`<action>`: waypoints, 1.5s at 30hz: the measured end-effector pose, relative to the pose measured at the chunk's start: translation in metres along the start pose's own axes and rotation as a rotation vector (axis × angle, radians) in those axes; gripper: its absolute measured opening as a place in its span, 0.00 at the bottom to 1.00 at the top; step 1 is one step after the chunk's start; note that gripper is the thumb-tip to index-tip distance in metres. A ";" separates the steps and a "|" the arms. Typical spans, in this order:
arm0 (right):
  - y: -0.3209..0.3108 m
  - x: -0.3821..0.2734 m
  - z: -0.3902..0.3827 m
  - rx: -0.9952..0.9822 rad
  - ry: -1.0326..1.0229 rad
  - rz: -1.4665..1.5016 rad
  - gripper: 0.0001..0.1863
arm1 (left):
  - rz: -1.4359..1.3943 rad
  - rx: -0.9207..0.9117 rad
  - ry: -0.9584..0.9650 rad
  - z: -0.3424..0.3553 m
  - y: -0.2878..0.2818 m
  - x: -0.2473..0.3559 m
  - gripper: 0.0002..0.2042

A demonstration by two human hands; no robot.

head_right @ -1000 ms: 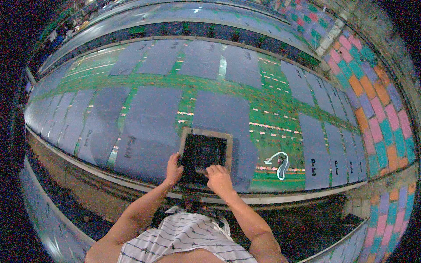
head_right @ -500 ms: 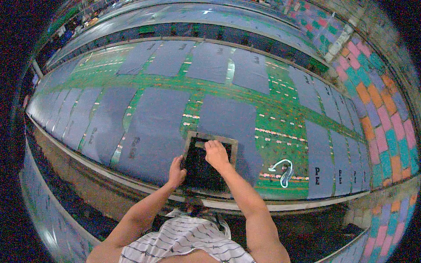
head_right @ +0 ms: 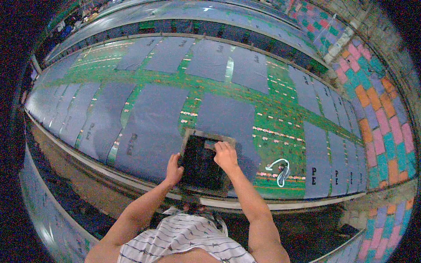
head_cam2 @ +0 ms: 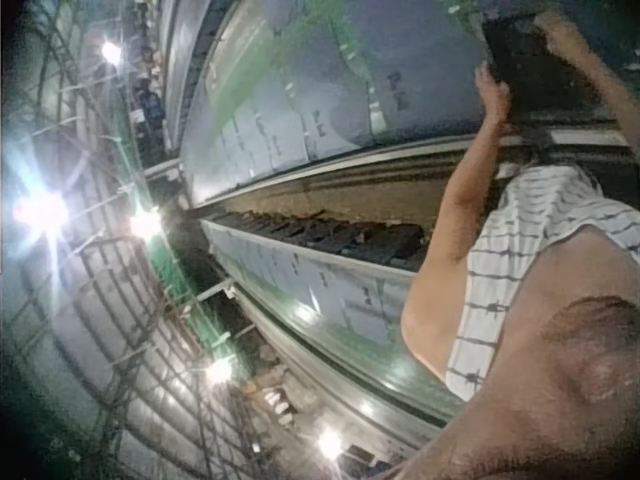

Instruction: The person uses a squeegee to spread ink across a screen printing frame placed on a large flat surface. The person repeatedly moves the squeegee back and forth to evenly distribute the ink over the stencil area.

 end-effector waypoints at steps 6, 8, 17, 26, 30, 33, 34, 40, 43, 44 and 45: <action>0.022 0.017 -0.009 -0.060 0.085 -0.002 0.17 | -0.026 -0.013 0.002 -0.001 -0.004 0.007 0.35; 0.024 0.014 -0.010 -0.059 0.117 -0.016 0.16 | 0.022 0.023 -0.006 -0.004 -0.003 0.006 0.35; 0.020 -0.023 -0.015 -0.136 0.422 -0.174 0.08 | -0.030 -0.012 -0.010 -0.002 0.000 0.004 0.32; -0.014 -0.071 -0.072 -0.223 0.675 -0.208 0.12 | -0.005 0.019 0.035 -0.002 -0.004 0.008 0.31; -0.018 -0.079 -0.096 -0.191 0.766 -0.205 0.14 | -0.044 0.028 0.082 -0.003 -0.006 0.008 0.30; -0.023 -0.077 -0.098 -0.126 0.827 -0.174 0.15 | 0.000 -0.009 0.042 -0.001 -0.006 0.012 0.29; -0.021 -0.079 -0.097 -0.100 0.844 -0.146 0.16 | -0.006 0.005 0.047 -0.001 -0.005 0.012 0.29; -0.014 -0.079 -0.097 -0.020 0.863 0.073 0.18 | 0.010 0.027 0.053 -0.001 -0.004 0.010 0.29; -0.018 -0.081 -0.082 -0.038 0.792 0.197 0.17 | 0.003 0.042 0.068 -0.002 -0.005 0.009 0.29; -0.019 -0.083 -0.080 -0.044 0.760 0.225 0.16 | -0.005 0.039 0.075 -0.002 -0.006 0.010 0.30; -0.020 -0.084 -0.079 -0.039 0.712 0.248 0.15 | -0.013 0.035 0.083 -0.003 -0.007 0.012 0.30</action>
Point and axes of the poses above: each hand's wrist, its own z-axis towards the middle knuckle, its own y-axis out of the palm, x = y × z, the point moved 5 cm from there along z, towards the middle knuckle, and after that the axes turned 8 degrees about z, right-handed, at the moved point
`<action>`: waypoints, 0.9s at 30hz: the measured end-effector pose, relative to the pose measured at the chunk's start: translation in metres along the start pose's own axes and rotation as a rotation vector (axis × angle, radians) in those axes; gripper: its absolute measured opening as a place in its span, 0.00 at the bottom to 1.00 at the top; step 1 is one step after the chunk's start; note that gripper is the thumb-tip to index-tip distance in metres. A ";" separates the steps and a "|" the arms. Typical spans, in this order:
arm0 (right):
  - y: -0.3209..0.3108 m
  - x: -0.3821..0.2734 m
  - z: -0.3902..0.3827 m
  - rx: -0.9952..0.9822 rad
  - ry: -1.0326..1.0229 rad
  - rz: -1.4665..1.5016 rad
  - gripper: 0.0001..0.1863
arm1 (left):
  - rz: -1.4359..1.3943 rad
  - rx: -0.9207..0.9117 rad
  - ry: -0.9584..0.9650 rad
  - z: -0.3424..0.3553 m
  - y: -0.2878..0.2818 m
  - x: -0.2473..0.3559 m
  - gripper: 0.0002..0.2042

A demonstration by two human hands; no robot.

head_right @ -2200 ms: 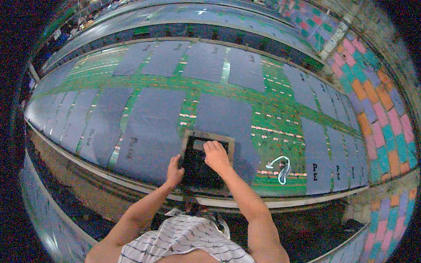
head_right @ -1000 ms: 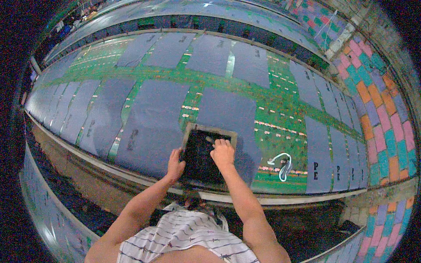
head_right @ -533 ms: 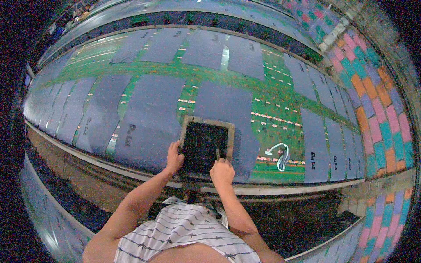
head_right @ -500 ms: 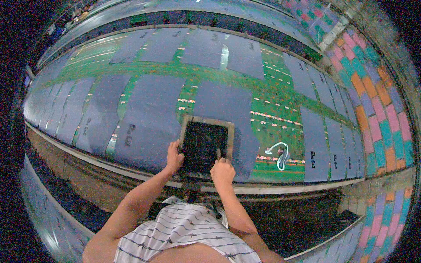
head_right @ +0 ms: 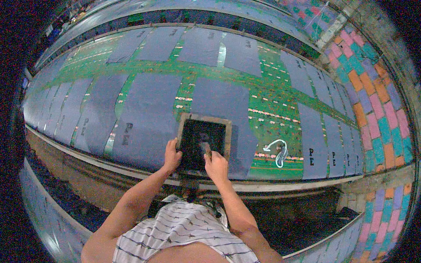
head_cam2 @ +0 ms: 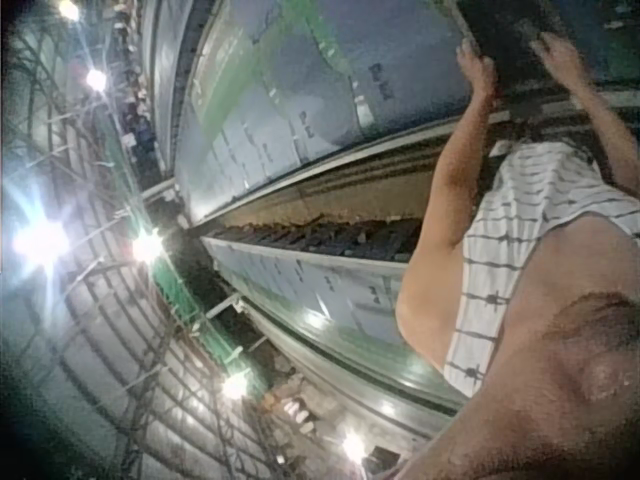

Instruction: The person uses a squeegee to spread ink across a screen printing frame placed on a large flat surface. The person repeatedly moves the squeegee back and forth to evenly distribute the ink over the stencil area.

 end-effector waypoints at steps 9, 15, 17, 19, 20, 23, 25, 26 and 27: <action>0.007 -0.005 -0.001 -0.194 -0.256 -0.104 0.10 | 0.013 0.032 0.012 -0.002 0.003 -0.005 0.30; 0.001 -0.011 -0.009 -0.189 -0.383 -0.154 0.12 | 0.002 0.009 0.010 -0.001 0.005 -0.004 0.31; -0.003 -0.016 -0.013 -0.182 -0.451 -0.203 0.15 | 0.020 -0.007 0.006 0.001 0.004 -0.005 0.31; -0.010 -0.020 -0.020 -0.192 -0.432 -0.198 0.15 | 0.033 -0.013 0.002 0.002 0.004 -0.006 0.31; -0.011 -0.020 -0.024 -0.199 -0.423 -0.194 0.15 | 0.035 -0.010 0.000 0.002 0.004 -0.006 0.31; -0.003 -0.011 -0.040 -0.201 -0.449 -0.198 0.15 | 0.055 0.019 0.012 0.001 0.003 -0.002 0.31; 0.003 -0.004 -0.046 -0.236 -0.483 -0.221 0.16 | 0.069 0.033 0.014 0.000 0.002 -0.001 0.31; 0.004 -0.001 -0.049 -0.225 -0.526 -0.215 0.16 | 0.075 0.034 0.008 -0.001 0.002 -0.002 0.31; 0.006 0.001 -0.049 -0.214 -0.568 -0.208 0.16 | 0.081 0.034 0.002 -0.002 0.002 -0.004 0.31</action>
Point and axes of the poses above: each hand's wrist, its own z-axis towards the middle knuckle, its own y-axis out of the palm, x = y × z, the point moved 5 cm from there along z, towards the middle knuckle, and after that the axes turned 8 degrees about z, right-handed, at the moved point
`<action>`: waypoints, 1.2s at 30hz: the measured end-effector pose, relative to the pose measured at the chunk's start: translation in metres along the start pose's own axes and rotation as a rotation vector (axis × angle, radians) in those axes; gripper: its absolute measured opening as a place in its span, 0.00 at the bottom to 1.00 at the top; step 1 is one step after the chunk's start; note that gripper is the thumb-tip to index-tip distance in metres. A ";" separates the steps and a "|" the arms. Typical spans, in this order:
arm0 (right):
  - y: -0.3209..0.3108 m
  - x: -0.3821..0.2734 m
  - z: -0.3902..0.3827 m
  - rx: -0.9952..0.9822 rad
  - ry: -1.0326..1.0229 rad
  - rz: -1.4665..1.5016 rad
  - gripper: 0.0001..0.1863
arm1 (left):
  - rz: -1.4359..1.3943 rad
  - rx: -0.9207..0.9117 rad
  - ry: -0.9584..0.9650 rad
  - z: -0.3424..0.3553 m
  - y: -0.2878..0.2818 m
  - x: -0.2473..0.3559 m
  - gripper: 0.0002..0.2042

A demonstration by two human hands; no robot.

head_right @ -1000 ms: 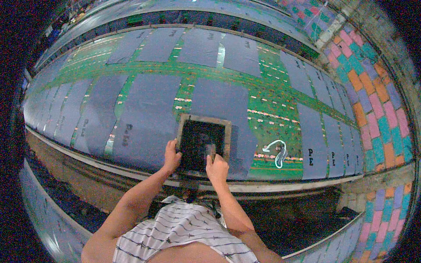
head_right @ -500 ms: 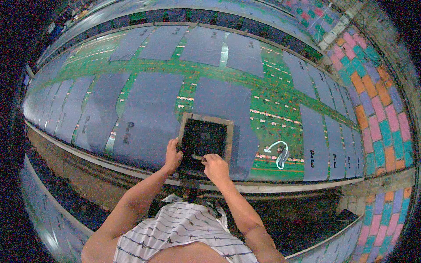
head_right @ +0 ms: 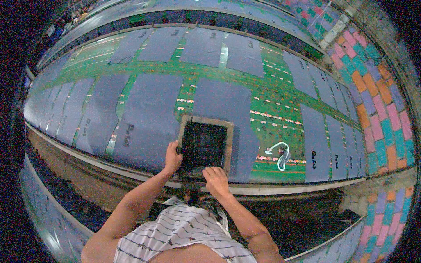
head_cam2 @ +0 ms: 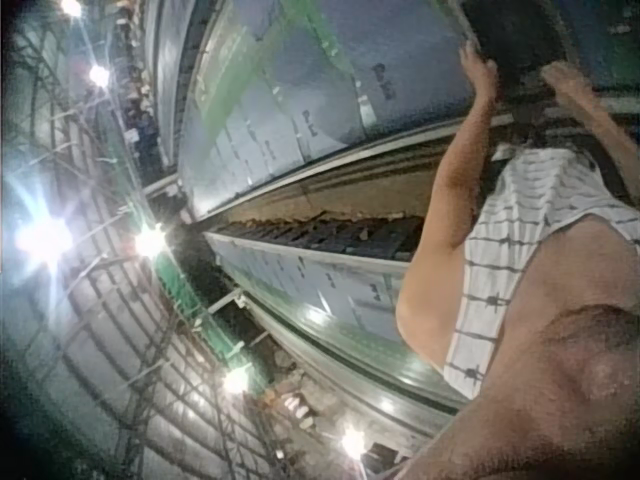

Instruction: The person uses a squeegee to spread ink across a screen printing frame placed on a large flat surface. The person repeatedly moves the squeegee back and forth to evenly distribute the ink over the stencil area.

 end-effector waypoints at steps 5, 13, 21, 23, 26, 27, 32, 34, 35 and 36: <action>0.003 0.019 0.013 0.012 -0.122 -0.018 0.18 | -0.055 -0.095 -0.084 0.003 -0.001 0.003 0.31; 0.009 0.059 0.087 0.126 -0.053 -0.074 0.20 | -0.016 -0.116 -0.101 0.004 0.000 -0.001 0.31; 0.007 0.087 0.130 0.121 0.005 -0.129 0.17 | -0.045 -0.077 -0.086 0.002 -0.002 0.002 0.30; 0.006 0.090 0.138 0.067 0.048 -0.101 0.16 | -0.039 -0.069 -0.093 0.001 -0.001 0.002 0.30; 0.001 0.099 0.155 -0.024 0.111 -0.061 0.14 | -0.041 -0.088 -0.098 0.000 0.002 -0.001 0.31; -0.001 0.101 0.161 -0.056 0.130 -0.048 0.13 | -0.042 -0.097 -0.098 0.001 0.002 -0.003 0.31; -0.025 0.105 0.167 -0.094 0.192 -0.046 0.09 | -0.033 -0.086 -0.087 0.002 -0.007 0.011 0.31; -0.036 0.098 0.159 0.029 0.173 -0.053 0.09 | -0.042 -0.077 -0.097 0.002 -0.010 0.009 0.31; -0.039 0.097 0.151 0.118 0.139 -0.047 0.10 | -0.050 -0.076 -0.098 0.002 -0.008 0.008 0.31; -0.041 0.095 0.144 0.207 0.105 -0.039 0.10 | -0.058 -0.075 -0.100 0.002 -0.007 0.007 0.30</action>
Point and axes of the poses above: each hand's wrist, its own z-axis towards the middle knuckle, its own y-axis out of the palm, x = y × z, the point moved 5 cm from there along z, towards the middle knuckle, and after that the axes turned 8 degrees about z, right-handed, at the moved point
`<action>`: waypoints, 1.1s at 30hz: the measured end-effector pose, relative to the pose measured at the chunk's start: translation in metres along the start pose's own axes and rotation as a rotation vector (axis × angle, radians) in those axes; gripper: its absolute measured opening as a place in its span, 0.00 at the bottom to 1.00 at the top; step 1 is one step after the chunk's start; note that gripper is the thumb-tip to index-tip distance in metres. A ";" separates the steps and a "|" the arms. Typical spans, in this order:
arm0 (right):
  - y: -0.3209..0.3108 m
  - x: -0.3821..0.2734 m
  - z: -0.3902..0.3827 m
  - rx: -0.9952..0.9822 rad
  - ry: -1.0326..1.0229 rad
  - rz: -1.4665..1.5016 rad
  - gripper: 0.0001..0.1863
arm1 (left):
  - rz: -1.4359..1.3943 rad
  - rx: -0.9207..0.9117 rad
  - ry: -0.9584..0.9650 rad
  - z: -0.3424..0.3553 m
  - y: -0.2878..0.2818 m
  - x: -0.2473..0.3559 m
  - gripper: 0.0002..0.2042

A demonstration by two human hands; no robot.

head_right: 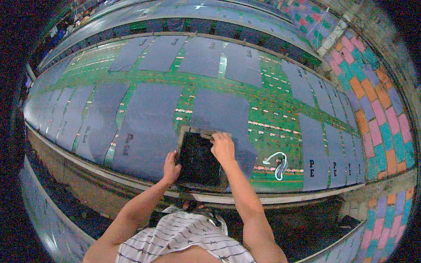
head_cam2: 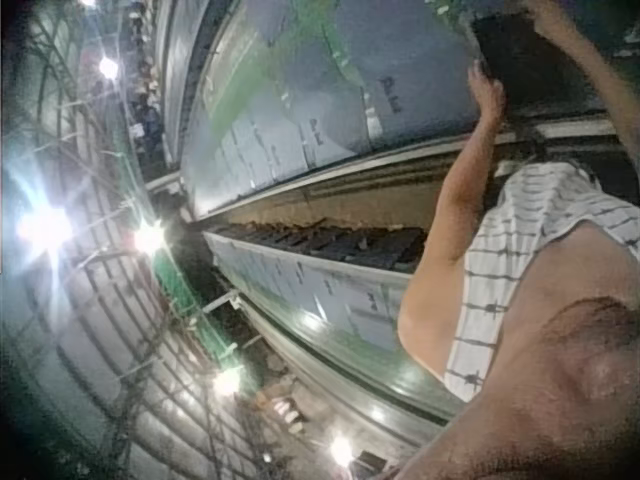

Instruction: The person uses a squeegee to spread ink across a screen printing frame placed on a large flat surface. The person repeatedly moves the squeegee back and forth to evenly distribute the ink over the stencil area.

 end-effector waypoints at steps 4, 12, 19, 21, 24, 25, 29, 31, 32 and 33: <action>0.011 0.007 -0.028 0.076 -0.046 -0.054 0.12 | 0.013 -0.005 0.003 0.002 0.004 0.000 0.30; 0.043 0.001 -0.021 0.080 -0.143 -0.040 0.14 | 0.004 0.022 0.014 0.000 0.002 0.000 0.30; 0.058 0.000 -0.006 -0.106 -0.044 -0.060 0.10 | 0.015 0.048 0.044 -0.003 0.002 -0.001 0.30; 0.057 0.002 -0.003 -0.154 -0.059 -0.040 0.10 | 0.051 0.067 0.061 -0.003 0.003 -0.001 0.30; 0.053 -0.001 -0.006 -0.139 -0.116 -0.035 0.11 | 0.020 0.039 0.026 -0.002 0.002 0.003 0.30; 0.053 -0.002 -0.008 -0.122 -0.141 -0.039 0.11 | 0.022 0.019 0.014 -0.001 0.003 0.003 0.30; 0.064 -0.010 -0.013 -0.093 -0.221 -0.021 0.13 | 0.020 -0.004 0.004 0.002 0.003 0.001 0.31; 0.069 -0.019 -0.009 -0.126 -0.242 -0.036 0.14 | 0.012 0.008 0.011 0.001 0.002 0.002 0.31; 0.071 -0.022 -0.006 -0.149 -0.249 -0.023 0.14 | 0.007 0.010 0.011 0.000 0.001 0.003 0.31; 0.073 -0.025 -0.002 -0.172 -0.255 -0.010 0.14 | 0.002 0.013 0.011 0.000 0.000 0.004 0.31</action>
Point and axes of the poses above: each hand's wrist, its own z-axis towards the middle knuckle, its own y-axis out of the palm, x = y × z, the point moved 5 cm from there along z, towards the middle knuckle, and after that the axes turned 8 degrees about z, right-handed, at the moved point
